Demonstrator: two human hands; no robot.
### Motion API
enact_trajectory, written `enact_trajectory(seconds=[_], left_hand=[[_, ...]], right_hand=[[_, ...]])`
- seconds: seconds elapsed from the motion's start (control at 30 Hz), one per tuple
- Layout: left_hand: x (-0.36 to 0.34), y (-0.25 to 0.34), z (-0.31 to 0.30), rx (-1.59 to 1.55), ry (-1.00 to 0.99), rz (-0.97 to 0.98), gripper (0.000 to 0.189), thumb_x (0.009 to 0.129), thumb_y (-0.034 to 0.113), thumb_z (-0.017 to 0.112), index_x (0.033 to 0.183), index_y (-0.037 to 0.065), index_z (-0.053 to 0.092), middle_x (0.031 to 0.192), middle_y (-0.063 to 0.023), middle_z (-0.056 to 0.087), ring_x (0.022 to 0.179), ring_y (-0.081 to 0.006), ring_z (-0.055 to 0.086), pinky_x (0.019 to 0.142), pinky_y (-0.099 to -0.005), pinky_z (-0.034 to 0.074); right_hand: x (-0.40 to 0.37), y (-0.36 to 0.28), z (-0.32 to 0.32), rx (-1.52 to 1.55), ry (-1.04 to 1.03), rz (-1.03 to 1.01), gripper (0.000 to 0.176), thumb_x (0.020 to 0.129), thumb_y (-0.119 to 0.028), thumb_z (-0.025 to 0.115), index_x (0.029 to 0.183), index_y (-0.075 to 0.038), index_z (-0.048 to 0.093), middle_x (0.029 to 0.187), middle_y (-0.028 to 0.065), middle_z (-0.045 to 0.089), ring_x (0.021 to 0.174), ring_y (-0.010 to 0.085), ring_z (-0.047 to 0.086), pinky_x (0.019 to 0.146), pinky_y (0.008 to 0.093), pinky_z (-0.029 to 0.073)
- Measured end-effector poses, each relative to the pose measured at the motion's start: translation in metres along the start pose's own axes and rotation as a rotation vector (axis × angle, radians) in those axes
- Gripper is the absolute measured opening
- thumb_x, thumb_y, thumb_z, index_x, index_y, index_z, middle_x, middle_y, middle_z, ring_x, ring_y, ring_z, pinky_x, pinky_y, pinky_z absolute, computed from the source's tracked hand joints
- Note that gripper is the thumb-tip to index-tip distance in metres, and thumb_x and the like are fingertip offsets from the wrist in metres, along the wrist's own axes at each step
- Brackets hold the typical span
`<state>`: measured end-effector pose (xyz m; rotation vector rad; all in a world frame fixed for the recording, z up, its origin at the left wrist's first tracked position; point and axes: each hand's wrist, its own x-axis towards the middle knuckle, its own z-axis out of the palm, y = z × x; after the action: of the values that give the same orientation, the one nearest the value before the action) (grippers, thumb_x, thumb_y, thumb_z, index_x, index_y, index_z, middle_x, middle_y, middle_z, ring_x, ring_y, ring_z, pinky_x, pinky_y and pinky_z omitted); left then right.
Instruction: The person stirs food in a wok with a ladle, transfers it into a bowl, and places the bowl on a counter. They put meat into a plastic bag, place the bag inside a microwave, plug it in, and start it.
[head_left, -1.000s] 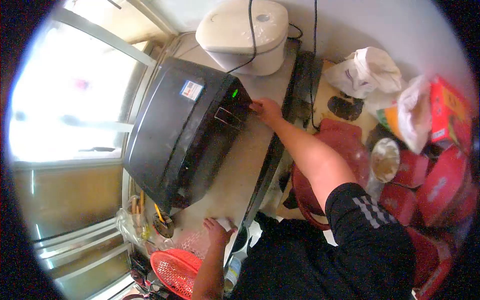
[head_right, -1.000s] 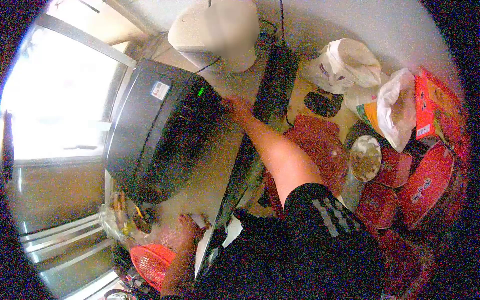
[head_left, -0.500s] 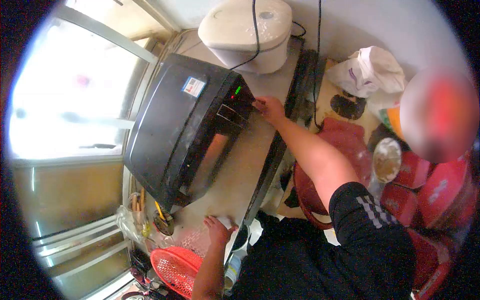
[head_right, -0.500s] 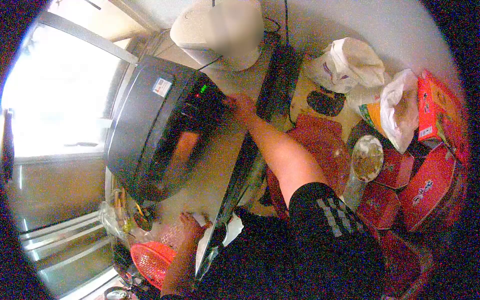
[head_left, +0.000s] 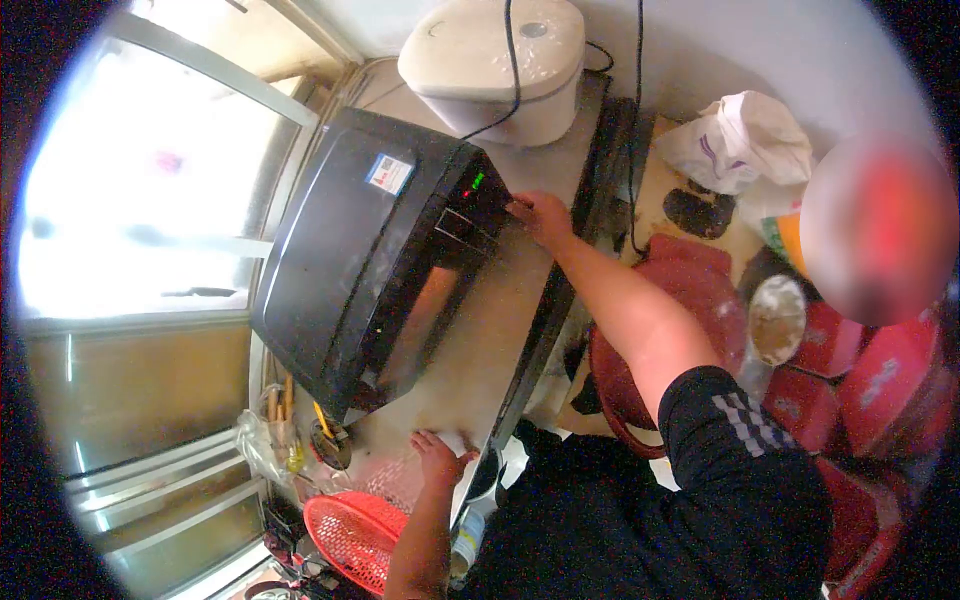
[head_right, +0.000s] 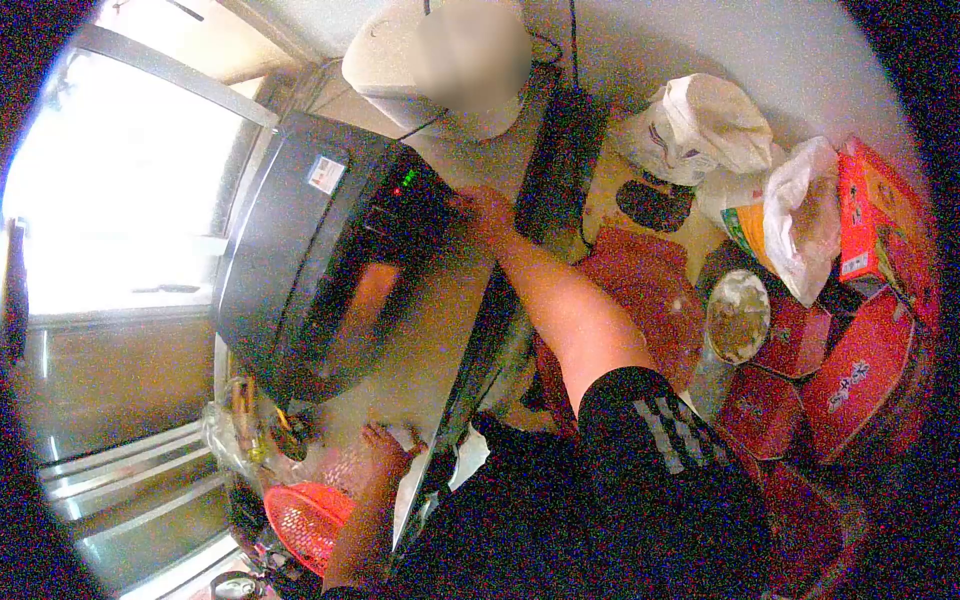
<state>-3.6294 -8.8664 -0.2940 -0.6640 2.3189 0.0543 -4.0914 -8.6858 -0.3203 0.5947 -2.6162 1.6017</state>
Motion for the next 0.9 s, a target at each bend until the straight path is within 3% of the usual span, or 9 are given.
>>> enact_trajectory(seconds=[0.17, 0.2, 0.27, 0.3, 0.37, 0.6, 0.7, 0.77, 0.9], left_hand=[[0.002, -0.002, 0.005, -0.037, 0.003, -0.005, 0.126, 0.060, 0.065, 0.067, 0.131, -0.022, 0.010, 0.138, -0.0402, 0.013, 0.133, -0.0495, 0.007, 0.110, -0.0499, 0.004], [0.002, -0.003, 0.007, -0.055, 0.008, -0.009, 0.126, 0.059, 0.064, 0.068, 0.131, -0.022, 0.010, 0.138, -0.0403, 0.013, 0.133, -0.0496, 0.007, 0.110, -0.0500, 0.004], [0.000, 0.003, -0.005, -0.054, 0.000, -0.009, 0.127, 0.059, 0.064, 0.068, 0.131, -0.022, 0.009, 0.138, -0.0404, 0.013, 0.133, -0.0495, 0.007, 0.110, -0.0500, 0.004], [-0.002, 0.004, -0.009, -0.055, -0.009, -0.011, 0.127, 0.059, 0.064, 0.069, 0.131, -0.022, 0.009, 0.138, -0.0405, 0.013, 0.133, -0.0494, 0.007, 0.110, -0.0500, 0.004], [0.001, -0.001, 0.001, -0.030, -0.004, -0.002, 0.127, 0.059, 0.064, 0.069, 0.131, -0.022, 0.008, 0.138, -0.0403, 0.013, 0.133, -0.0494, 0.007, 0.110, -0.0500, 0.004], [0.000, 0.005, -0.006, -0.016, -0.034, -0.034, 0.126, 0.061, 0.062, 0.069, 0.131, -0.022, 0.006, 0.139, -0.0392, 0.013, 0.133, -0.0488, 0.007, 0.111, -0.0491, 0.004], [-0.001, 0.006, -0.010, -0.031, -0.026, -0.039, 0.125, 0.061, 0.060, 0.071, 0.131, -0.021, 0.006, 0.139, -0.0385, 0.013, 0.133, -0.0482, 0.006, 0.111, -0.0487, 0.005], [-0.002, 0.008, -0.016, -0.001, -0.053, -0.043, 0.125, 0.061, 0.059, 0.071, 0.132, -0.021, 0.006, 0.139, -0.0380, 0.013, 0.134, -0.0478, 0.006, 0.111, -0.0487, 0.005], [0.008, -0.010, 0.024, 0.032, 0.017, -0.023, 0.124, 0.062, 0.061, 0.069, 0.132, -0.020, 0.007, 0.140, -0.0364, 0.014, 0.134, -0.0469, 0.006, 0.111, -0.0490, 0.005]], right_hand=[[0.000, -0.021, -0.013, -0.099, -0.123, 0.181, 0.030, 0.083, -0.037, 0.062, 0.097, -0.012, 0.067, 0.079, 0.0141, 0.063, 0.071, 0.0302, 0.061, 0.064, 0.0386, 0.046], [0.004, 0.013, -0.002, -0.100, -0.122, 0.185, 0.030, 0.083, -0.037, 0.062, 0.097, -0.012, 0.067, 0.079, 0.0141, 0.063, 0.071, 0.0302, 0.061, 0.064, 0.0386, 0.046], [0.022, 0.105, 0.031, 1.030, -0.460, 0.636, 0.030, 0.082, -0.037, 0.063, 0.098, -0.012, 0.067, 0.082, 0.0140, 0.064, 0.074, 0.0317, 0.061, 0.066, 0.0389, 0.046], [0.015, 0.072, 0.022, 1.034, -0.460, 0.635, 0.030, 0.082, -0.037, 0.063, 0.098, -0.012, 0.067, 0.082, 0.0140, 0.064, 0.074, 0.0317, 0.061, 0.066, 0.0389, 0.046], [-0.005, 0.004, 0.006, -0.100, 0.048, 0.062, 0.030, 0.081, -0.036, 0.064, 0.097, -0.011, 0.067, 0.082, 0.0142, 0.064, 0.075, 0.0321, 0.061, 0.066, 0.0386, 0.047], [-0.003, 0.015, 0.005, 0.005, -0.002, 0.009, 0.030, 0.080, -0.035, 0.065, 0.096, -0.010, 0.067, 0.085, 0.0150, 0.064, 0.077, 0.0326, 0.061, 0.067, 0.0381, 0.047], [-0.004, 0.005, 0.005, -0.036, 0.048, -0.034, 0.028, 0.081, -0.033, 0.065, 0.094, -0.008, 0.067, 0.078, 0.0134, 0.063, 0.069, 0.0262, 0.061, 0.061, 0.0354, 0.047], [-0.010, -0.035, -0.016, 0.230, -0.042, 0.221, 0.025, 0.082, -0.029, 0.065, 0.092, -0.006, 0.066, 0.069, 0.0082, 0.060, 0.061, 0.0166, 0.057, 0.054, 0.0308, 0.044], [0.000, 0.032, 0.018, 0.211, -0.130, 0.262, 0.024, 0.082, -0.028, 0.066, 0.090, -0.006, 0.066, 0.066, 0.0027, 0.057, 0.058, 0.0103, 0.052, 0.050, 0.0270, 0.042]])
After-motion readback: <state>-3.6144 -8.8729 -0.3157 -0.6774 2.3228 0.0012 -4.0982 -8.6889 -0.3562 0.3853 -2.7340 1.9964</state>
